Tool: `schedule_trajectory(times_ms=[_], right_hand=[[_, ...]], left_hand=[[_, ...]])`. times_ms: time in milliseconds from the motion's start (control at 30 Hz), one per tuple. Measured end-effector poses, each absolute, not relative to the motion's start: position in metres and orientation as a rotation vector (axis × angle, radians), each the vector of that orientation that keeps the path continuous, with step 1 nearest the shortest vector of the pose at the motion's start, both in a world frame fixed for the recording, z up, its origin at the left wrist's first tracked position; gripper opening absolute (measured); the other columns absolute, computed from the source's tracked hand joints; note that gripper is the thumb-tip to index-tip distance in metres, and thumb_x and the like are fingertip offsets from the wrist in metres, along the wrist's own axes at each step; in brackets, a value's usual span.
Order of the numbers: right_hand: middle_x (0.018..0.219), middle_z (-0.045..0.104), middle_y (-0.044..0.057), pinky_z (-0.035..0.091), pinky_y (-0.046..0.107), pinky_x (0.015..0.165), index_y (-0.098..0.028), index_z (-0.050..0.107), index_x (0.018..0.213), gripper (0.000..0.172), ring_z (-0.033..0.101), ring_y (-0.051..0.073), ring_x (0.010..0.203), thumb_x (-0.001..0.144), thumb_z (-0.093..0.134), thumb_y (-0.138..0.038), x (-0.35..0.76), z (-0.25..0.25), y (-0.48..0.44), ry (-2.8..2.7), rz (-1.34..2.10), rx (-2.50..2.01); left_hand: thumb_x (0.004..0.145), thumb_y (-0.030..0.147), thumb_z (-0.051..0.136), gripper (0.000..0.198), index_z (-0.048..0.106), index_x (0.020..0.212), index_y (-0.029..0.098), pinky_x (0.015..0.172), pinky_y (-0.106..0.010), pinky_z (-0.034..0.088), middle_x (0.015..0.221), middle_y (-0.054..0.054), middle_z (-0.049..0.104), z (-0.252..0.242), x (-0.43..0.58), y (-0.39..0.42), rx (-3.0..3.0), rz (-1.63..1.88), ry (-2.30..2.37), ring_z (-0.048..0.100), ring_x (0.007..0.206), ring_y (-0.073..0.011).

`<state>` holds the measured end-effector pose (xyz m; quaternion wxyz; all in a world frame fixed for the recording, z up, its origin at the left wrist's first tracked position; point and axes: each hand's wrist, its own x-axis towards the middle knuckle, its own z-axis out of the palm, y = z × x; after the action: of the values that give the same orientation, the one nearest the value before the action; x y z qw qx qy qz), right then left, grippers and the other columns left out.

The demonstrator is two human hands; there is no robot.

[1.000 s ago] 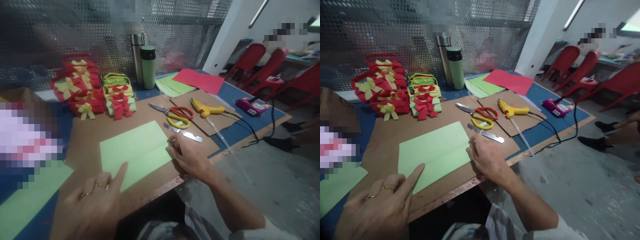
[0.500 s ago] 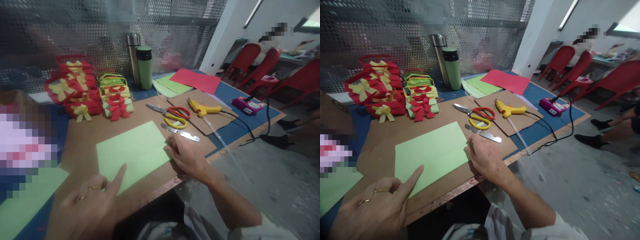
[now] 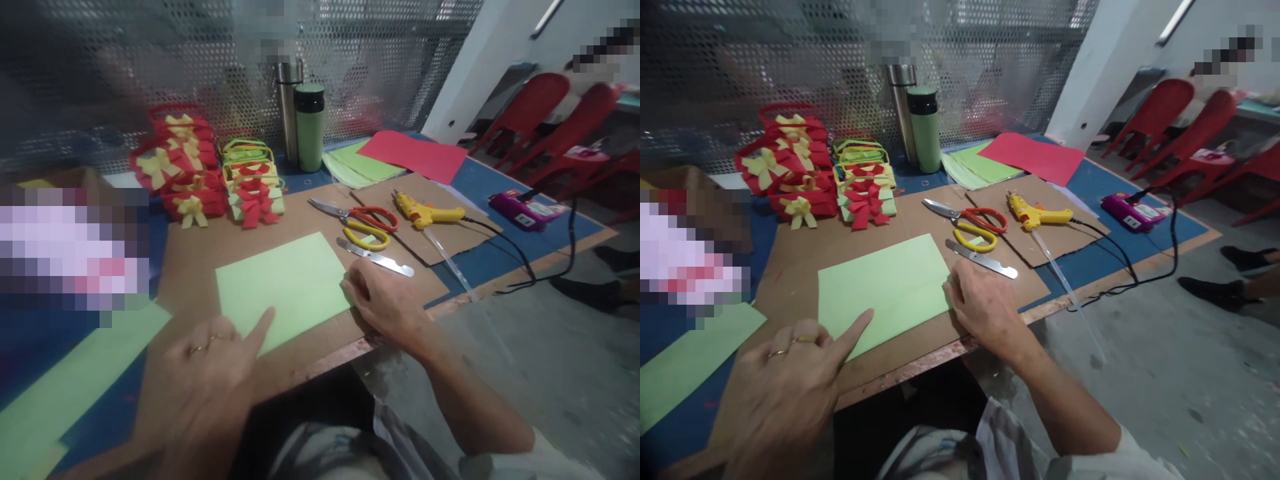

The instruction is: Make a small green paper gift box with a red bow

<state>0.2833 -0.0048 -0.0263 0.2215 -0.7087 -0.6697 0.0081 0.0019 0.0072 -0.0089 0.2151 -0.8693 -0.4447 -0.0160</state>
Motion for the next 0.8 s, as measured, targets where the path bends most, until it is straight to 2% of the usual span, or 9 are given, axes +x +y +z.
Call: schedule_trajectory(times_ms=[100,200,300,467,633,700,800], right_hand=[[0.083,0.062,0.004,0.026,0.029,0.060,-0.021,0.060,0.089,0.014,0.051,0.018,0.068,0.098,0.051,-0.026,0.282,-0.027,-0.005,-1.927,-0.114,-1.904],[0.097,0.061,0.008,0.035,0.031,0.071,-0.021,0.067,0.101,0.021,0.053,0.022,0.085,0.101,0.046,-0.017,0.280,-0.021,-0.004,-2.125,-0.247,-1.725],[0.102,0.059,0.007,0.037,0.035,0.084,-0.028,0.068,0.122,0.032,0.051,0.023,0.094,0.102,0.048,-0.014,0.280,-0.010,0.001,-2.396,-0.221,-1.453],[0.103,0.059,0.008,0.036,0.037,0.088,-0.036,0.063,0.139,0.042,0.047,0.024,0.096,0.104,0.049,-0.019,0.290,-0.001,0.010,-2.693,-0.175,-1.207],[0.102,0.060,0.009,0.033,0.038,0.091,-0.033,0.065,0.139,0.042,0.046,0.024,0.096,0.102,0.051,-0.017,0.289,0.003,0.008,-2.718,-0.213,-1.233],[0.101,0.061,0.009,0.032,0.037,0.090,-0.029,0.069,0.133,0.039,0.047,0.024,0.095,0.100,0.053,-0.016,0.284,0.007,0.009,-2.740,-0.215,-1.234],[0.095,0.063,0.009,0.033,0.035,0.087,-0.023,0.075,0.122,0.035,0.050,0.023,0.092,0.097,0.053,-0.012,0.275,0.011,0.012,-2.783,-0.167,-1.242]], left_hand=[[0.089,0.000,0.045,0.067,0.062,0.141,0.038,0.070,-0.038,0.036,0.081,-0.007,0.056,-0.008,0.007,0.005,-2.383,-0.102,-1.164,0.051,0.076,-0.0241],[0.093,0.003,0.043,0.061,0.064,0.138,0.038,0.076,-0.040,0.038,0.085,-0.009,0.058,-0.007,0.011,0.003,-2.390,-0.088,-1.187,0.052,0.081,-0.0249],[0.095,0.006,0.041,0.058,0.065,0.136,0.039,0.077,-0.040,0.039,0.087,-0.010,0.060,-0.005,0.015,0.002,-2.401,-0.069,-1.251,0.054,0.084,-0.0257],[0.097,0.008,0.041,0.055,0.067,0.133,0.039,0.077,-0.041,0.040,0.087,-0.011,0.062,-0.001,0.022,0.002,-2.425,-0.058,-1.325,0.057,0.087,-0.0278],[0.097,0.008,0.042,0.047,0.069,0.130,0.029,0.083,-0.044,0.044,0.101,-0.017,0.066,0.003,0.031,0.002,-2.446,-0.089,-1.323,0.060,0.098,-0.0313],[0.097,0.007,0.042,0.042,0.071,0.124,0.019,0.085,-0.044,0.045,0.107,-0.019,0.067,0.007,0.036,0.003,-2.490,-0.073,-1.280,0.060,0.104,-0.0316],[0.093,0.000,0.039,0.040,0.070,0.116,0.008,0.085,-0.040,0.048,0.105,-0.019,0.067,0.013,0.041,0.004,-2.584,0.030,-1.232,0.062,0.101,-0.0286]])
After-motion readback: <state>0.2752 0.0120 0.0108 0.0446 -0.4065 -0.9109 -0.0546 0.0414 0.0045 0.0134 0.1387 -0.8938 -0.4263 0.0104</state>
